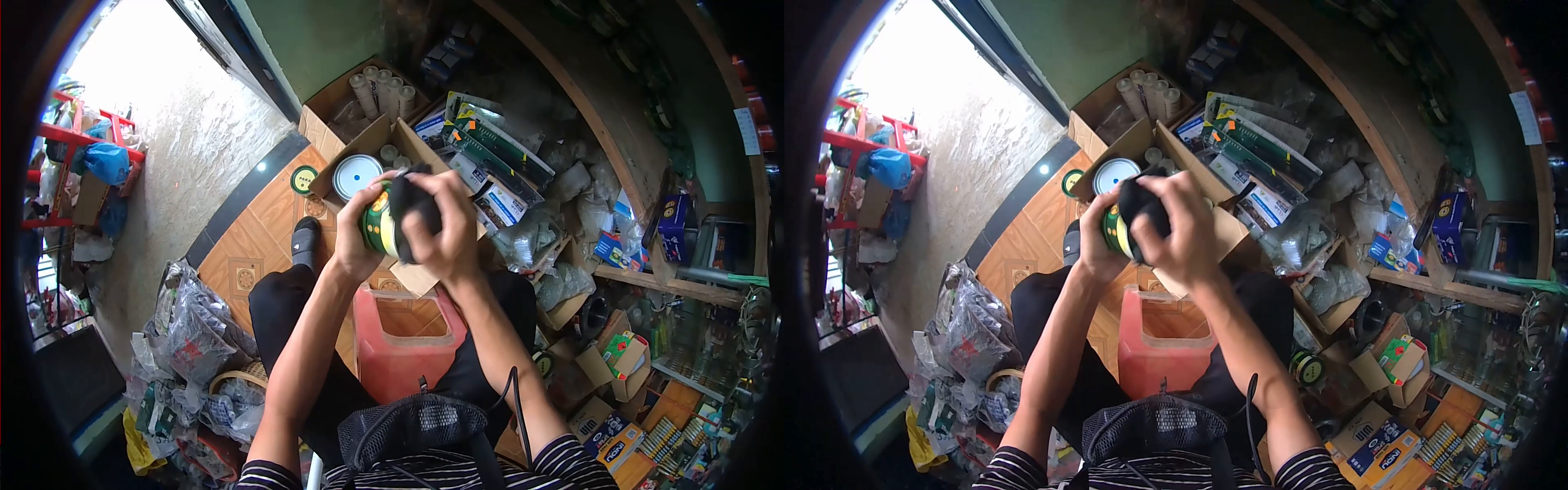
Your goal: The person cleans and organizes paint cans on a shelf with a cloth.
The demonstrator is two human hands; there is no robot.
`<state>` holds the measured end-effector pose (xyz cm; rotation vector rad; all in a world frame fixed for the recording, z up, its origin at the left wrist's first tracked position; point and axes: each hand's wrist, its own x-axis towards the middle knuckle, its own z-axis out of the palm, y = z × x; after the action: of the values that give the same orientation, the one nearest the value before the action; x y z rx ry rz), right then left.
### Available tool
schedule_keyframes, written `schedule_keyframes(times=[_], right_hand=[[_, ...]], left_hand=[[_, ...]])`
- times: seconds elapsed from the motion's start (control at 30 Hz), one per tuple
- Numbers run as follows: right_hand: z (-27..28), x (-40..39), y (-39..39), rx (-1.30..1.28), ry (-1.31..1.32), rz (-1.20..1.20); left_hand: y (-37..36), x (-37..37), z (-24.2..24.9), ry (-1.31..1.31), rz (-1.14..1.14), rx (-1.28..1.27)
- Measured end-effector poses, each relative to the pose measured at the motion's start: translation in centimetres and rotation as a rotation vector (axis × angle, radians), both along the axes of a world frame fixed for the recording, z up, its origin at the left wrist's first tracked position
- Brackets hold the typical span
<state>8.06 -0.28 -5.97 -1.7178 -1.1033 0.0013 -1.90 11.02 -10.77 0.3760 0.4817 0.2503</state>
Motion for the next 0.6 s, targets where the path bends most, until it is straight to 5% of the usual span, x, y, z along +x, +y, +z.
schedule_keyframes(times=[0.13,0.2,0.27,0.4,0.53,0.6], right_hand=[[-0.9,-2.3,0.3,-0.099,-0.101,0.178],[-2.0,-0.2,0.2,-0.135,-0.161,0.052],[-2.9,1.9,-0.2,-0.043,0.23,-0.005],[-5.9,1.5,0.2,0.187,0.789,0.249],[-4.8,0.1,0.8,0.316,1.001,0.049],[-4.6,0.3,1.0,0.23,0.899,-0.038]], left_hand=[[1.9,-0.5,0.0,-0.004,0.069,-0.19],[1.6,-0.7,1.1,0.017,0.158,-0.143],[2.1,-1.2,0.9,-0.169,0.095,-0.161],[1.0,-1.0,0.2,-0.142,0.125,-0.12],[0.9,0.2,0.0,0.007,0.183,0.353],[0.8,0.4,-0.1,0.115,0.2,0.489]])
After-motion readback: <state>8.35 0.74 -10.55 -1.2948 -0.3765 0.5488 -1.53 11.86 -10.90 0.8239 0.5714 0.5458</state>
